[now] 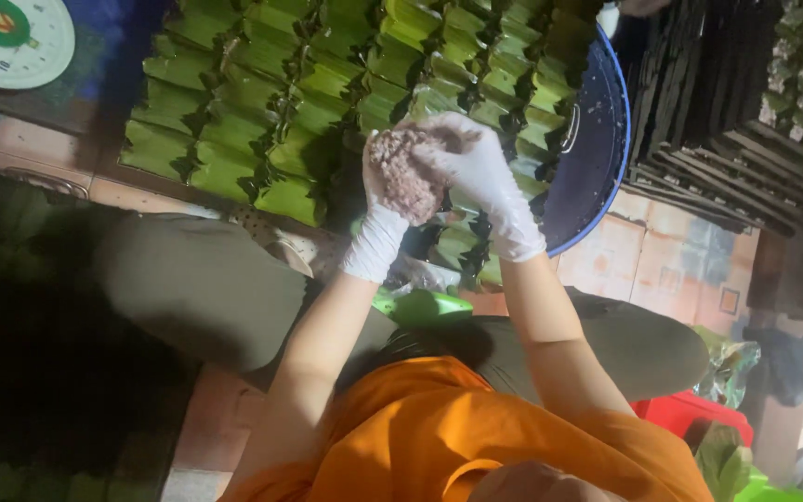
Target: Placing portions of a meat mixture into small leaf-lined containers arranged on a tray.
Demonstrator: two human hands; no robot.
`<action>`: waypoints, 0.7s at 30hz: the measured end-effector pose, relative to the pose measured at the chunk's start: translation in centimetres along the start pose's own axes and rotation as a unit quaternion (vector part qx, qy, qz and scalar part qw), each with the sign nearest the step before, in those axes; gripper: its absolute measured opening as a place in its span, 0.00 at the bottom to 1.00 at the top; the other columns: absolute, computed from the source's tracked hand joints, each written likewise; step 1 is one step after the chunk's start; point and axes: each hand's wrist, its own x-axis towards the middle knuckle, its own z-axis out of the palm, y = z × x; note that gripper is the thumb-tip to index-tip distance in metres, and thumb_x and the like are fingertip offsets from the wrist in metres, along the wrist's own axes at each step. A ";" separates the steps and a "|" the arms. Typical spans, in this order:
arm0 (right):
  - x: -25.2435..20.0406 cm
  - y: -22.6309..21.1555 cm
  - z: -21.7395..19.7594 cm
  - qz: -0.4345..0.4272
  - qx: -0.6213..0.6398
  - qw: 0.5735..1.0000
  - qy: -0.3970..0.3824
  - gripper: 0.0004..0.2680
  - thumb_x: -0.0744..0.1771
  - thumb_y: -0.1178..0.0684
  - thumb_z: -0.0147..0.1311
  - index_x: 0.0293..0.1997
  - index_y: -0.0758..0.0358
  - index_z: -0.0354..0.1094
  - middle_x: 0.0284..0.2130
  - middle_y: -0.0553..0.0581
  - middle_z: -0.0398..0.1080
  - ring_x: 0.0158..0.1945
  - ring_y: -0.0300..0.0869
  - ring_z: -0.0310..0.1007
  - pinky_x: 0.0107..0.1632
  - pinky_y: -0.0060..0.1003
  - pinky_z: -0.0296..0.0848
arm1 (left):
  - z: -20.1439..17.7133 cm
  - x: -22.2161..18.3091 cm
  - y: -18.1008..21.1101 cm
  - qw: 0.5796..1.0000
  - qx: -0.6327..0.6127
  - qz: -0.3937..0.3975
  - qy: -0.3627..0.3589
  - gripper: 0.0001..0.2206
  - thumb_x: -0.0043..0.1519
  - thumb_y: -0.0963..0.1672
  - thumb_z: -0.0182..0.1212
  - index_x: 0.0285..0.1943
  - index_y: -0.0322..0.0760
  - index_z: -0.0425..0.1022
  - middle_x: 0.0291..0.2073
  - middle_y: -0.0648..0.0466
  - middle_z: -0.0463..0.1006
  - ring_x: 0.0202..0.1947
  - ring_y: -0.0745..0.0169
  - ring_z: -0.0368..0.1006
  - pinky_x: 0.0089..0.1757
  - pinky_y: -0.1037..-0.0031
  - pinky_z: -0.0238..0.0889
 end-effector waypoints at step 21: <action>2.1 17.1 -0.3 -0.028 -0.264 0.960 0.087 0.04 0.62 0.63 0.60 0.36 0.64 0.79 0.32 0.61 0.78 0.36 0.49 0.80 0.42 0.40 0.77 | 7.3 -1.5 3.7 0.971 -0.158 0.146 0.109 0.31 0.69 0.62 0.36 0.78 0.55 0.54 0.78 0.59 0.52 0.79 0.52 0.41 0.72 0.48 0.30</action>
